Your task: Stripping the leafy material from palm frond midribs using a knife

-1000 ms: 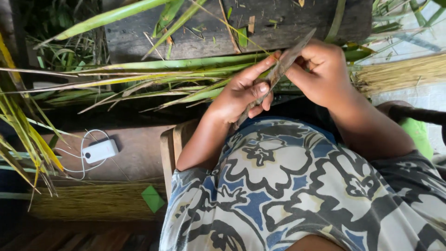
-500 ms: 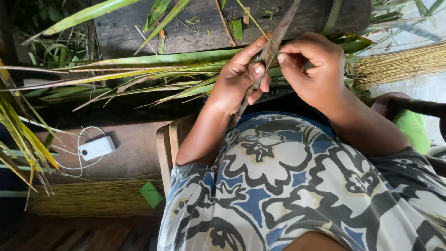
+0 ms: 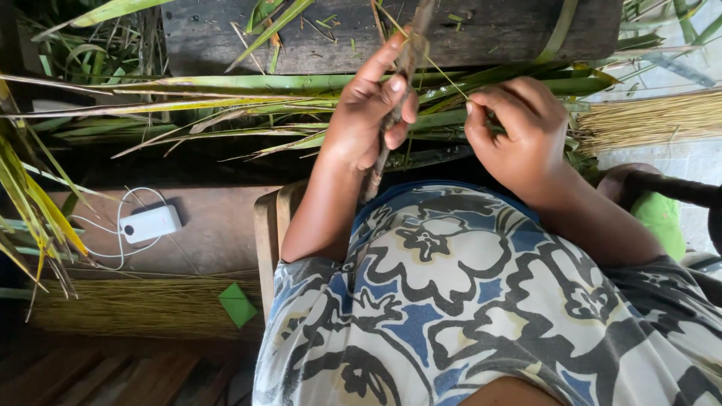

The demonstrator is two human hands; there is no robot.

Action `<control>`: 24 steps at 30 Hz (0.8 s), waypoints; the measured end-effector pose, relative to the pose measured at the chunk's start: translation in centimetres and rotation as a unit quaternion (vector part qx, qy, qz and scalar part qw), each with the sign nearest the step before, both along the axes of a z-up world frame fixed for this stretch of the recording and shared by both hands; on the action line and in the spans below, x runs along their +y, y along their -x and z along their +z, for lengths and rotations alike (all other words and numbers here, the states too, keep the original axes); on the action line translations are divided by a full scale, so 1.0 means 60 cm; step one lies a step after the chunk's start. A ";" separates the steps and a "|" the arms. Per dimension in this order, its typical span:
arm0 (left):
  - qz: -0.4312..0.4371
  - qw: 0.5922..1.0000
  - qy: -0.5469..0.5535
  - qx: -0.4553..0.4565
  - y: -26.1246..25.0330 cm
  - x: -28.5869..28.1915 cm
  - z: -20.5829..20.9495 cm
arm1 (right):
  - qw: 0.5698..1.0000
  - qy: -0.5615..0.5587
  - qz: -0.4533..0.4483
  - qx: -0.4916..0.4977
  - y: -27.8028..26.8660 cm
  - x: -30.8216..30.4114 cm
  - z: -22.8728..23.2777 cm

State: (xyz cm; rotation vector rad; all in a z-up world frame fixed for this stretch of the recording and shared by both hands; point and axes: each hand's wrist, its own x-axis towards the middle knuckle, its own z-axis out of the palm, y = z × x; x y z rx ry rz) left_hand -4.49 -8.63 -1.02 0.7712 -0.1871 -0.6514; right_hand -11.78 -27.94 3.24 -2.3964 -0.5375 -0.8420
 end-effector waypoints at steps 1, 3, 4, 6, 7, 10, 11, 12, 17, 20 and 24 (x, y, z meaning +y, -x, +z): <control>0.000 1.000 0.000 0.000 -0.004 0.004 -0.001 | 1.000 0.000 0.000 0.000 0.001 -0.003 -0.008; 0.022 1.000 -0.005 -0.013 -0.012 0.014 -0.004 | 0.998 0.046 -0.018 -0.025 0.003 -0.009 -0.023; 0.022 1.000 -0.004 -0.013 -0.016 0.020 -0.003 | 0.998 0.046 -0.018 -0.025 0.004 -0.010 -0.023; 0.042 0.999 0.008 0.002 -0.025 0.030 -0.002 | 0.998 0.049 -0.014 -0.027 0.007 -0.011 -0.023; 0.042 0.999 0.008 0.002 -0.030 0.037 -0.006 | 0.998 0.049 -0.014 -0.027 0.007 -0.014 -0.025; 0.051 0.999 0.017 -0.008 -0.042 0.054 -0.012 | 0.998 0.054 -0.018 -0.029 0.010 -0.023 -0.032; 0.060 0.998 0.025 0.004 -0.047 0.060 -0.009 | 0.998 0.051 -0.019 -0.028 0.012 -0.025 -0.034; 0.069 0.997 0.033 0.017 -0.051 0.064 -0.005 | 0.998 0.049 -0.019 -0.027 0.013 -0.028 -0.035; 0.123 0.992 -0.022 0.008 -0.073 0.101 -0.010 | 0.998 0.034 -0.052 -0.006 0.019 -0.039 -0.028; 0.162 0.987 -0.016 0.005 -0.087 0.139 -0.028 | 0.997 0.000 -0.079 -0.001 0.015 -0.053 -0.037; 0.213 0.977 -0.021 0.008 -0.086 0.169 -0.046 | 0.994 -0.062 -0.089 0.011 0.007 -0.067 -0.034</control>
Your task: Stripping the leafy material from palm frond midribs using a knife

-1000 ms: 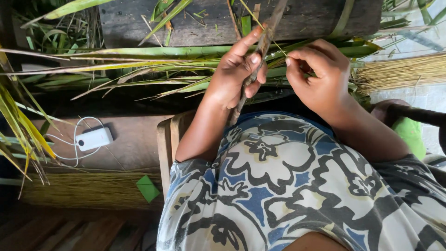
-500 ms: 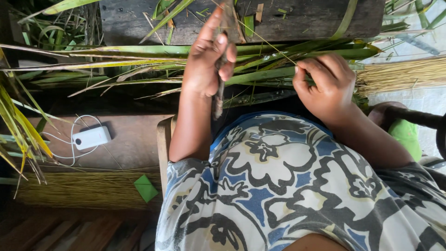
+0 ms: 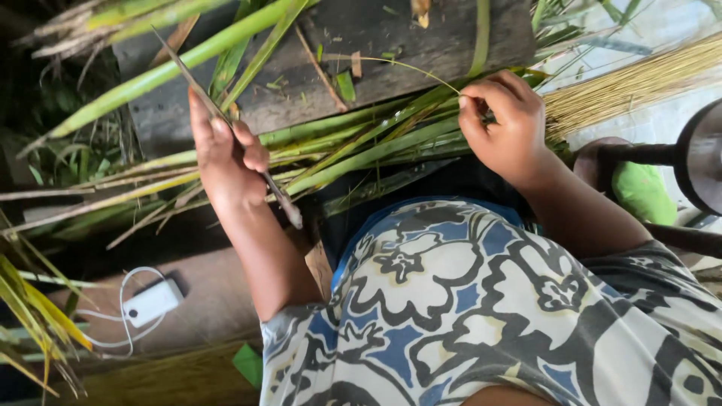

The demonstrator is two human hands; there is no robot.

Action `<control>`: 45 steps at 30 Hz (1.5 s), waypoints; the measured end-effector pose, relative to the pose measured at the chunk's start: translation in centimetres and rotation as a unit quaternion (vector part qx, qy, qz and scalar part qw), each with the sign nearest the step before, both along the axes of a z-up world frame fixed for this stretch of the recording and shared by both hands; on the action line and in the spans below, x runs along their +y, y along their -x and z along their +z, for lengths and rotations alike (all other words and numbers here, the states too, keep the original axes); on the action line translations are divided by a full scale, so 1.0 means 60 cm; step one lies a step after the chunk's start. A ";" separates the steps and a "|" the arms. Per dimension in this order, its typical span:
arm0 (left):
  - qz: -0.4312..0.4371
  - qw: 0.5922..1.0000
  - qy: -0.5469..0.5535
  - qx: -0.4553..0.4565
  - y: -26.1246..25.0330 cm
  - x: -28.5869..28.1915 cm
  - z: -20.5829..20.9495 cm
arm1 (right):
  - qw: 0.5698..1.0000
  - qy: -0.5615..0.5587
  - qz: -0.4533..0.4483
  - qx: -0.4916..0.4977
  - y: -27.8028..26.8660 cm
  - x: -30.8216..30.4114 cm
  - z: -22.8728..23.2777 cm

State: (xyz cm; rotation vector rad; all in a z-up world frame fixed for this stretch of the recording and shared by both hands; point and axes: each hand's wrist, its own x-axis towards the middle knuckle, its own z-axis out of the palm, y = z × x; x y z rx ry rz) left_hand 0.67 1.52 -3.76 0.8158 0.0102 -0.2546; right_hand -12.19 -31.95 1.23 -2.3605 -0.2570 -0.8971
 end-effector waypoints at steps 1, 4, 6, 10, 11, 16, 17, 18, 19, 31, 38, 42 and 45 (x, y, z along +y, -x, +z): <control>-0.005 1.000 0.001 -0.004 0.011 -0.016 0.010 | 1.000 0.001 -0.005 -0.004 -0.005 0.003 0.009; -0.012 0.985 -0.143 -0.099 0.050 -0.065 0.040 | 0.999 -0.008 0.023 -0.023 -0.018 0.016 0.032; -0.129 0.955 -0.109 -0.242 0.077 -0.101 0.061 | 0.999 -0.010 0.043 -0.023 -0.027 0.027 0.041; -0.251 0.938 -0.077 -0.227 0.107 -0.146 0.075 | 0.993 -0.057 0.100 -0.011 -0.040 0.052 0.041; -0.288 0.927 -0.076 -0.227 0.109 -0.157 0.074 | 0.989 -0.093 0.112 0.007 -0.038 0.059 0.046; -0.294 0.929 0.044 -0.220 0.113 -0.210 0.038 | 0.963 -0.242 0.119 0.011 -0.039 0.089 0.067; -0.291 0.932 0.044 -0.212 0.113 -0.212 0.037 | 0.956 -0.261 0.129 0.027 -0.039 0.089 0.072; -0.289 0.934 0.045 -0.204 0.113 -0.213 0.035 | 0.949 -0.279 0.139 0.043 -0.039 0.089 0.078; -0.290 0.934 0.045 -0.204 0.115 -0.214 0.033 | 0.949 -0.279 0.138 0.043 -0.036 0.085 0.070; -0.331 0.931 0.086 -0.128 0.121 -0.218 0.030 | 0.920 -0.329 0.183 0.110 -0.027 0.062 0.071; -0.330 0.928 0.073 -0.156 0.116 -0.218 0.076 | 0.863 -0.423 0.208 0.182 -0.021 0.057 0.058; -0.327 0.922 0.045 -0.203 0.110 -0.220 0.076 | 0.824 -0.471 0.229 0.217 -0.024 0.041 0.035; -0.303 0.931 0.045 -0.199 0.113 -0.225 0.036 | 0.829 -0.469 0.201 0.231 -0.022 0.045 0.037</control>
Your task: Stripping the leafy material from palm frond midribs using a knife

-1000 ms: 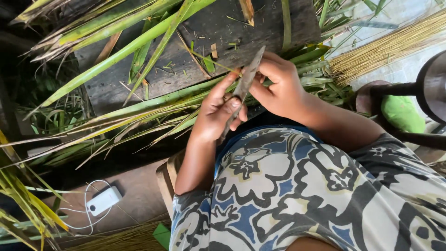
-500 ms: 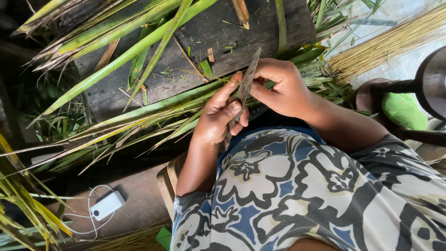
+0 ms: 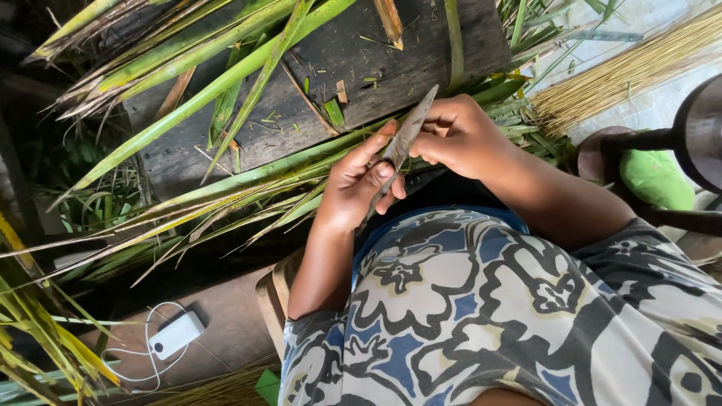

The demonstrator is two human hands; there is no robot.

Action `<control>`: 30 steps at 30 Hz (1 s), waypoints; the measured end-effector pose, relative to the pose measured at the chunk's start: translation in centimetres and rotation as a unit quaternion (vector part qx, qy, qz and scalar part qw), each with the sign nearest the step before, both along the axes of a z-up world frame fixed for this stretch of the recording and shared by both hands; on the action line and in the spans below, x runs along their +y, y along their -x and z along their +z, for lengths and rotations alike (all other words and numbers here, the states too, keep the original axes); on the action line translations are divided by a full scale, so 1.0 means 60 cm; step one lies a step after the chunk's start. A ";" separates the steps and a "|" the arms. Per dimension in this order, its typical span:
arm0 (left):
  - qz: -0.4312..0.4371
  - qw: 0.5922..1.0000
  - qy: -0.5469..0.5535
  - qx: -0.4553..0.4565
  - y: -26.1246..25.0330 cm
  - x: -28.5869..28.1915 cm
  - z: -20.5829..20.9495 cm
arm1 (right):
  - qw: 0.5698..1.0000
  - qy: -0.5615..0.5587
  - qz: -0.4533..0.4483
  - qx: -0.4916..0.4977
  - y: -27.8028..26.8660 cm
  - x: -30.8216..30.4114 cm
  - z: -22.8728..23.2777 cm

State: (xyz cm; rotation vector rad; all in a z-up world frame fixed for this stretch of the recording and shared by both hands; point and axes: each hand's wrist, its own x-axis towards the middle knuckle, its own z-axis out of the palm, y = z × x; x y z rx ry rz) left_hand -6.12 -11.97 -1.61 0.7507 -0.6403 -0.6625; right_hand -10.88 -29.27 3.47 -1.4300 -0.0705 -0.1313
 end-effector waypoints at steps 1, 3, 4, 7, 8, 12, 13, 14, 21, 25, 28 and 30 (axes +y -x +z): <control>0.000 1.000 0.001 0.000 0.000 -0.001 0.000 | 1.000 0.001 0.000 0.000 -0.001 -0.001 -0.002; 0.001 1.000 -0.008 0.012 0.000 -0.002 0.000 | 1.000 0.019 -0.007 0.008 -0.001 -0.002 -0.008; 0.007 1.000 -0.009 0.015 -0.002 -0.004 0.000 | 1.000 0.017 -0.001 0.011 0.002 -0.004 -0.002; 0.055 0.998 -0.022 0.028 -0.004 0.010 0.000 | 0.997 0.014 -0.028 0.071 0.011 -0.003 0.011; 0.057 0.997 -0.039 0.018 -0.008 0.017 0.003 | 0.990 0.119 0.004 0.079 0.011 -0.009 0.020; 0.048 0.997 -0.023 0.050 -0.012 0.024 0.012 | 0.976 0.210 0.044 0.047 0.014 -0.021 0.022; 0.055 0.997 -0.023 0.051 -0.014 0.026 0.007 | 0.975 0.209 0.051 0.047 0.013 -0.021 0.019; 0.069 0.995 -0.019 0.074 -0.017 0.028 0.001 | 0.977 0.196 0.045 0.066 0.013 -0.022 0.016; 0.103 0.985 -0.064 0.119 -0.035 0.060 0.022 | 0.979 0.163 0.034 0.114 0.011 -0.029 -0.008; 0.001 0.993 -0.121 0.018 -0.009 0.049 0.049 | 0.980 0.163 0.035 0.109 0.002 -0.020 0.009; -0.091 0.993 -0.074 0.019 0.003 0.033 0.028 | 0.983 0.157 0.086 0.036 -0.004 -0.018 0.012; -0.091 0.995 -0.037 0.027 0.006 0.025 0.012 | 0.986 0.144 0.076 0.041 -0.006 -0.015 0.013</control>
